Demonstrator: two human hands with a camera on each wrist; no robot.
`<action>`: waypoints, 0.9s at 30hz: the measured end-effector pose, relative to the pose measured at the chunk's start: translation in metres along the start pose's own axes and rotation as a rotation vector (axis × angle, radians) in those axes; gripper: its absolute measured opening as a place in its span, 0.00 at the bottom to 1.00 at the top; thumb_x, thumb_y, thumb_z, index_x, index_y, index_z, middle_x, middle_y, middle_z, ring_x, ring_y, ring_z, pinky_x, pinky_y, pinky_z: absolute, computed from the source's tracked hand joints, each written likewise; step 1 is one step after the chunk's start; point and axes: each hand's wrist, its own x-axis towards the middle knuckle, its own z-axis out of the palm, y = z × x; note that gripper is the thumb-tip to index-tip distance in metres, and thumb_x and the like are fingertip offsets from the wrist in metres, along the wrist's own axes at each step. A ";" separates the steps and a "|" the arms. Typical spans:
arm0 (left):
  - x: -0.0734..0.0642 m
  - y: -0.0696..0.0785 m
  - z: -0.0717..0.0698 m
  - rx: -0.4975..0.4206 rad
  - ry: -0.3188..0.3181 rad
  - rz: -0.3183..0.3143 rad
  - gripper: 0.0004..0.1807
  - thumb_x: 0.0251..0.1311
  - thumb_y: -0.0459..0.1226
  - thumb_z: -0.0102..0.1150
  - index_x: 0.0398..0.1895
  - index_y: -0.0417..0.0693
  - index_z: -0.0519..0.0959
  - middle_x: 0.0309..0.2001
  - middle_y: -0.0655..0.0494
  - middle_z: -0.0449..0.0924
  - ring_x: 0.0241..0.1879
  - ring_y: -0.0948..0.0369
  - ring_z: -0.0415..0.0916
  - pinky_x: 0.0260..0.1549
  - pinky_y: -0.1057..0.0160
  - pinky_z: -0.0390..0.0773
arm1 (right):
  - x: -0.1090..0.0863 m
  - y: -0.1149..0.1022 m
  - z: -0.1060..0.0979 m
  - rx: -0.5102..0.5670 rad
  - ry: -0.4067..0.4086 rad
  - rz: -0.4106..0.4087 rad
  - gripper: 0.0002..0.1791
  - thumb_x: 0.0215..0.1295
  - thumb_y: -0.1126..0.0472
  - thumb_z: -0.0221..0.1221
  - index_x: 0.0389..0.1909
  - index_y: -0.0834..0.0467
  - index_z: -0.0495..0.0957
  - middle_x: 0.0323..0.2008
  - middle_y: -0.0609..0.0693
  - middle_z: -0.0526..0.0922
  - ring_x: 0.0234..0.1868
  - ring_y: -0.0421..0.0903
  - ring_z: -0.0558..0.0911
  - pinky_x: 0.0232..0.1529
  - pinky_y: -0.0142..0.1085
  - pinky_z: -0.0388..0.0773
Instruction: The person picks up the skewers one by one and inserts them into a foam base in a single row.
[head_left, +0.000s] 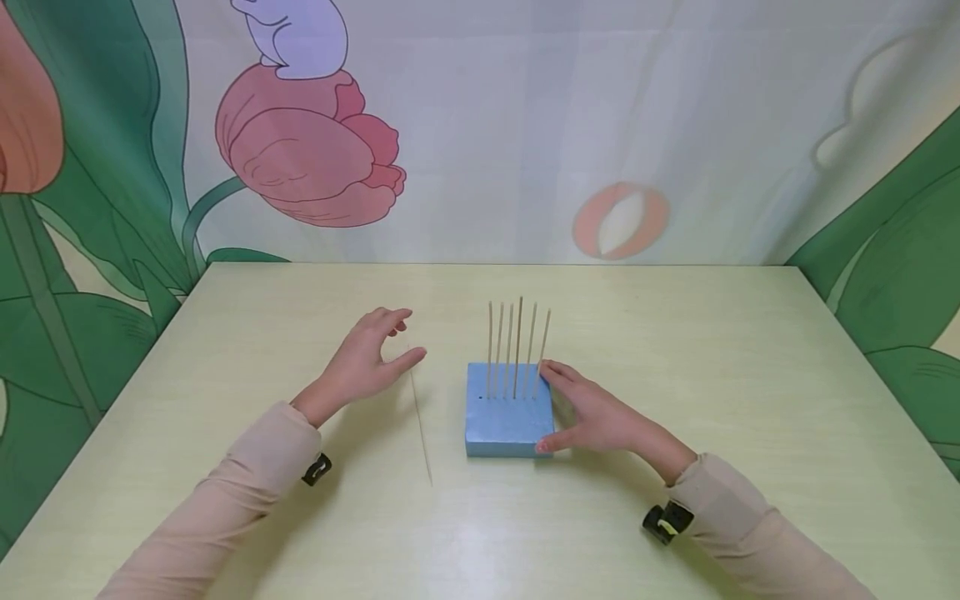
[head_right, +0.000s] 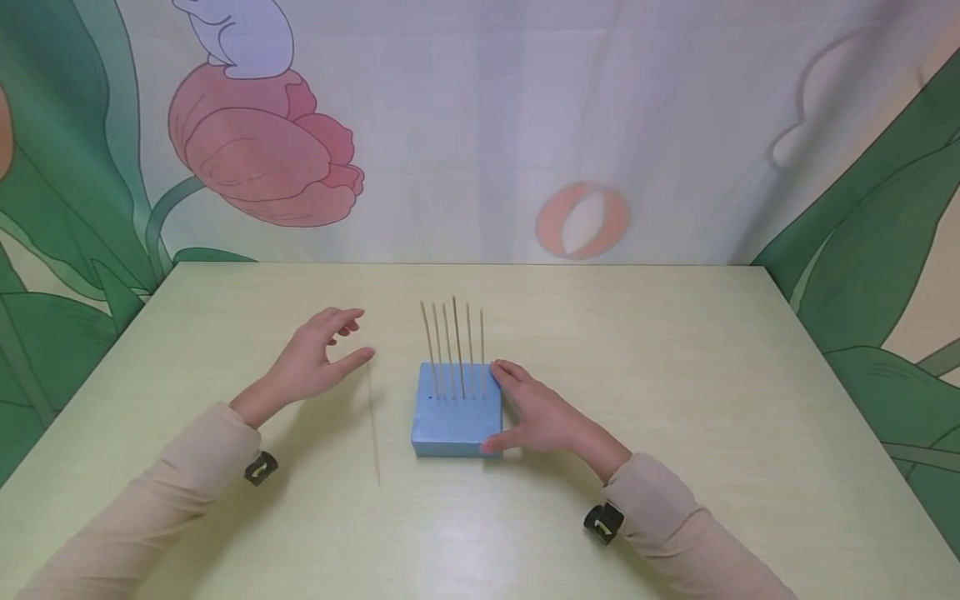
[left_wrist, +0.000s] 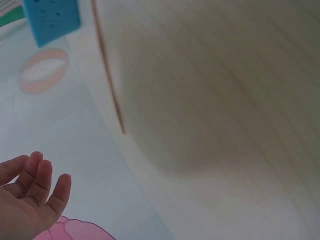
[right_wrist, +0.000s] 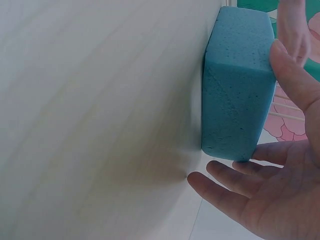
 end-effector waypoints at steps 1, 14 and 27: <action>-0.001 -0.003 0.000 0.014 -0.020 -0.019 0.32 0.57 0.44 0.59 0.60 0.37 0.64 0.46 0.45 0.70 0.46 0.50 0.68 0.44 0.52 0.70 | 0.000 0.000 0.000 -0.001 0.000 0.000 0.58 0.44 0.47 0.69 0.67 0.69 0.46 0.68 0.64 0.46 0.66 0.61 0.52 0.61 0.53 0.56; 0.001 -0.036 0.012 0.390 -0.212 -0.012 0.45 0.54 0.59 0.53 0.67 0.39 0.55 0.60 0.39 0.59 0.60 0.44 0.55 0.54 0.42 0.60 | -0.001 0.000 -0.001 0.000 0.009 -0.006 0.57 0.45 0.48 0.69 0.68 0.68 0.46 0.68 0.63 0.46 0.67 0.60 0.51 0.62 0.52 0.55; -0.004 -0.041 0.025 0.437 -0.386 -0.023 0.51 0.53 0.66 0.45 0.68 0.37 0.51 0.66 0.40 0.52 0.64 0.43 0.49 0.56 0.38 0.53 | 0.000 0.001 -0.001 -0.001 -0.001 -0.002 0.58 0.45 0.47 0.69 0.68 0.68 0.45 0.68 0.63 0.46 0.67 0.60 0.51 0.62 0.52 0.56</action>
